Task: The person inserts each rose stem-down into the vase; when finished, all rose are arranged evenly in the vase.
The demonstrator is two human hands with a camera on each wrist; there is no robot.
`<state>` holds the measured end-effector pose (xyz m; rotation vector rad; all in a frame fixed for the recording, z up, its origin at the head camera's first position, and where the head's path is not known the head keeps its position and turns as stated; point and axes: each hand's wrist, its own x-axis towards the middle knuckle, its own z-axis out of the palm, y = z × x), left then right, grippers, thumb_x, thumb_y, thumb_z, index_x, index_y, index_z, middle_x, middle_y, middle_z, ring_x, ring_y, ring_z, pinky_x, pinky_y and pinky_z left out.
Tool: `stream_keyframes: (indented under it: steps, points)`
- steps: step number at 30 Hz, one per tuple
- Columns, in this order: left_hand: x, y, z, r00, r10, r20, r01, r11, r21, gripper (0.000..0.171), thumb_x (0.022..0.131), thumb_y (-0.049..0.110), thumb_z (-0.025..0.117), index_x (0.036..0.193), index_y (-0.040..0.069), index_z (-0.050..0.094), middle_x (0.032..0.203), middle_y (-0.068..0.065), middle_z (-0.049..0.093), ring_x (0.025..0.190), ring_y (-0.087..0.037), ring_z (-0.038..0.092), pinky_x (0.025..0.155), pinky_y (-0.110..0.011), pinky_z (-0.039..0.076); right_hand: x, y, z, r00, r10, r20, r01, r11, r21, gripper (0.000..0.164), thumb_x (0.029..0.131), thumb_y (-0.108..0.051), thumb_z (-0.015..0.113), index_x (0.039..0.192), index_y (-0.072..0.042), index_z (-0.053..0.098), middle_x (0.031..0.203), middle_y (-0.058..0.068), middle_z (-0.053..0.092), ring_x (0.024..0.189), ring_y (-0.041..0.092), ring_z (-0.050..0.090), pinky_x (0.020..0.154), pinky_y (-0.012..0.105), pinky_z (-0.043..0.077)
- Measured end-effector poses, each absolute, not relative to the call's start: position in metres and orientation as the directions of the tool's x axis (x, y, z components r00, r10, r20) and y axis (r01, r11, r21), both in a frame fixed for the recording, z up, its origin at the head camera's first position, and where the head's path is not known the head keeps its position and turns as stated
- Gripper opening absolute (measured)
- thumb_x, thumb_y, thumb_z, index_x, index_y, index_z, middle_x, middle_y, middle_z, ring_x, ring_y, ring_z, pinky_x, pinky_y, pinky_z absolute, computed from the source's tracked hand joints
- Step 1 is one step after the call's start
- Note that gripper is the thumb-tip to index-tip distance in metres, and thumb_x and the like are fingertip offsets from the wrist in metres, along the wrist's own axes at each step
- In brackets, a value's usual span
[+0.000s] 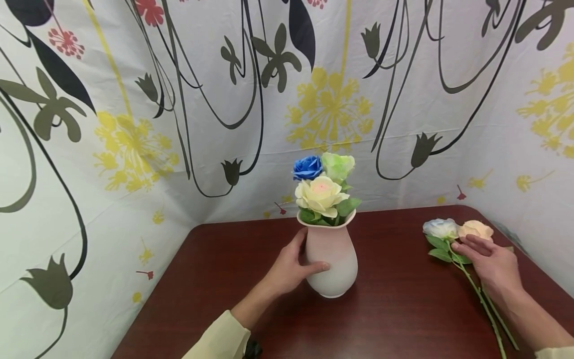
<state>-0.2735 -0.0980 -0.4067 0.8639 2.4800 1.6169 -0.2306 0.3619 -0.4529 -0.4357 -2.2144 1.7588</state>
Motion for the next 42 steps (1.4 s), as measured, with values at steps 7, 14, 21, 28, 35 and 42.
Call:
stream_keyframes:
  steps: [7, 14, 21, 28, 35, 42]
  points:
    - [-0.273, -0.098, -0.406, -0.845, 0.478, 0.239, 0.414, 0.304, 0.858, 0.09, 0.091, 0.04, 0.086, 0.163, 0.032, 0.034, 0.154, 0.009, 0.051, 0.137, -0.015, 0.053, 0.115, -0.048, 0.045, -0.229, 0.37, -0.457, -0.936, 0.352, -0.015, 0.113, 0.259, -0.959, 0.06, 0.101, -0.033, 0.076, 0.145, 0.005, 0.058, 0.084, -0.025, 0.074, 0.078, -0.02, 0.062, 0.067, 0.013, 0.055]
    - [-0.272, -0.098, -0.404, -0.847, 0.478, 0.234, 0.411, 0.309, 0.858, 0.091, 0.09, 0.042, 0.087, 0.163, 0.032, 0.033, 0.155, 0.01, 0.05, 0.138, -0.014, 0.052, 0.115, -0.047, 0.045, -0.229, 0.376, -0.459, -0.948, 0.309, -0.079, 0.201, 0.386, -0.9, 0.074, 0.104, -0.032, 0.071, 0.15, 0.019, 0.043, 0.091, -0.018, 0.075, 0.076, -0.02, 0.056, 0.061, 0.022, 0.054]
    - [-0.273, -0.099, -0.404, -0.848, 0.476, 0.233, 0.411, 0.312, 0.857, 0.089, 0.091, 0.041, 0.086, 0.163, 0.033, 0.034, 0.154, 0.01, 0.05, 0.137, -0.014, 0.052, 0.115, -0.047, 0.044, -0.232, 0.38, -0.459, -0.955, 0.286, -0.082, 0.226, 0.515, -0.827, 0.071, 0.101, -0.033, 0.075, 0.143, 0.019, 0.052, 0.112, 0.018, 0.078, 0.075, -0.019, 0.05, 0.064, 0.023, 0.054]
    - [-0.272, -0.099, -0.405, -0.845, 0.478, 0.241, 0.419, 0.311, 0.853, 0.089, 0.091, 0.042, 0.086, 0.163, 0.032, 0.034, 0.154, 0.01, 0.051, 0.137, -0.014, 0.053, 0.115, -0.047, 0.045, -0.238, 0.386, -0.462, -0.954, 0.294, -0.062, 0.233, 0.59, -0.773, 0.062, 0.093, -0.034, 0.083, 0.13, 0.013, 0.066, 0.111, 0.019, 0.078, 0.075, -0.01, 0.056, 0.063, 0.028, 0.055]
    - [-0.273, -0.099, -0.406, -0.844, 0.48, 0.238, 0.417, 0.31, 0.854, 0.09, 0.09, 0.044, 0.086, 0.163, 0.034, 0.033, 0.154, 0.011, 0.05, 0.137, -0.014, 0.053, 0.115, -0.048, 0.045, -0.239, 0.386, -0.464, -0.961, 0.273, -0.047, 0.213, 0.62, -0.755, 0.056, 0.092, -0.033, 0.084, 0.122, 0.013, 0.07, 0.089, 0.006, 0.08, 0.071, 0.006, 0.073, 0.061, 0.028, 0.051]
    - [-0.273, -0.099, -0.406, -0.846, 0.478, 0.235, 0.416, 0.317, 0.852, 0.091, 0.09, 0.044, 0.087, 0.163, 0.033, 0.033, 0.154, 0.01, 0.05, 0.137, -0.014, 0.053, 0.115, -0.047, 0.045, -0.243, 0.386, -0.463, -0.971, 0.233, -0.06, 0.199, 0.638, -0.744, 0.039, 0.091, -0.024, 0.085, 0.107, 0.01, 0.075, 0.082, 0.0, 0.075, 0.07, 0.015, 0.072, 0.061, 0.03, 0.051]
